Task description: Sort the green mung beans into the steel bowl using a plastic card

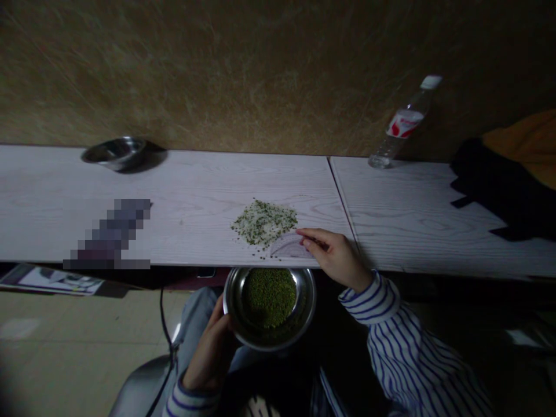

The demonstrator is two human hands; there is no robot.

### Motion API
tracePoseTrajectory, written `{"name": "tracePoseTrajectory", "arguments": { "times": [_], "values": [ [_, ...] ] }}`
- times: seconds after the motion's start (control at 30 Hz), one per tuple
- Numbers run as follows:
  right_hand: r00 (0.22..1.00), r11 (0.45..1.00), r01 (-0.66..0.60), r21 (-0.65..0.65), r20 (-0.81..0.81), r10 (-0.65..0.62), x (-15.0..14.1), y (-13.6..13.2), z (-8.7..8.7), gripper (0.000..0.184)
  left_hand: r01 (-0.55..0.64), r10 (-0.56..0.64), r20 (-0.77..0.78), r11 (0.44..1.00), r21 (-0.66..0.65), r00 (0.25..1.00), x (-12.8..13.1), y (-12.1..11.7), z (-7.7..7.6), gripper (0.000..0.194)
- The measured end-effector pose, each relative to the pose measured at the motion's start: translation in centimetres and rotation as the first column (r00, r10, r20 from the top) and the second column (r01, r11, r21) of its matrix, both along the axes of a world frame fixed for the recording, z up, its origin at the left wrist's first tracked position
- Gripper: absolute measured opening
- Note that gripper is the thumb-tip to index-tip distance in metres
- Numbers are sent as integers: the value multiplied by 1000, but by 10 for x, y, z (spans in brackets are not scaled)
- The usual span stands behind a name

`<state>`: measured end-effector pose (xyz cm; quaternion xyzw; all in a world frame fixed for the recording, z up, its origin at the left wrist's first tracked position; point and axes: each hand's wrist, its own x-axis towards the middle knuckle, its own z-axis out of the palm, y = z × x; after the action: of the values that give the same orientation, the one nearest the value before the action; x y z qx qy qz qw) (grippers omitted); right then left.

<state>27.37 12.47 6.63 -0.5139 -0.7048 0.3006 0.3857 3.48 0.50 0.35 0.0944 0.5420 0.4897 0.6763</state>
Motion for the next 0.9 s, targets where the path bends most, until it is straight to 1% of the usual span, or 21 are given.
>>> {"name": "tracePoseTrajectory", "arguments": {
  "times": [0.1,0.23,0.4,0.5,0.6,0.7,0.8,0.9],
  "values": [
    [1000,1000,-14,-19,-18,14,-2,-4,1,27,-13,13,19,1000,11,1000,0,0,0,78],
    [999,1000,27,-6,-35,-27,-6,-4,0,27,-24,24,21,1000,10,1000,1,0,1,82],
    [1000,1000,11,-4,-16,-11,-12,-2,0,27,-18,18,43,1000,8,999,0,0,1,84],
    [999,999,40,14,-4,-40,-12,1,-1,28,-13,12,26,1000,17,1000,0,0,0,84],
    [998,998,63,-3,-22,-63,-10,3,-2,29,-7,6,18,1000,18,1000,0,0,-1,83],
    [998,998,54,-10,-44,-54,-11,3,-4,30,-4,4,26,1000,24,1000,0,1,-1,85],
    [999,999,40,9,-36,-39,-13,4,-6,30,-16,15,27,1000,21,1000,1,1,-1,87],
    [997,998,67,16,-41,-66,-12,6,-7,30,-30,30,23,1000,2,999,1,1,-2,86]
  ]
}}
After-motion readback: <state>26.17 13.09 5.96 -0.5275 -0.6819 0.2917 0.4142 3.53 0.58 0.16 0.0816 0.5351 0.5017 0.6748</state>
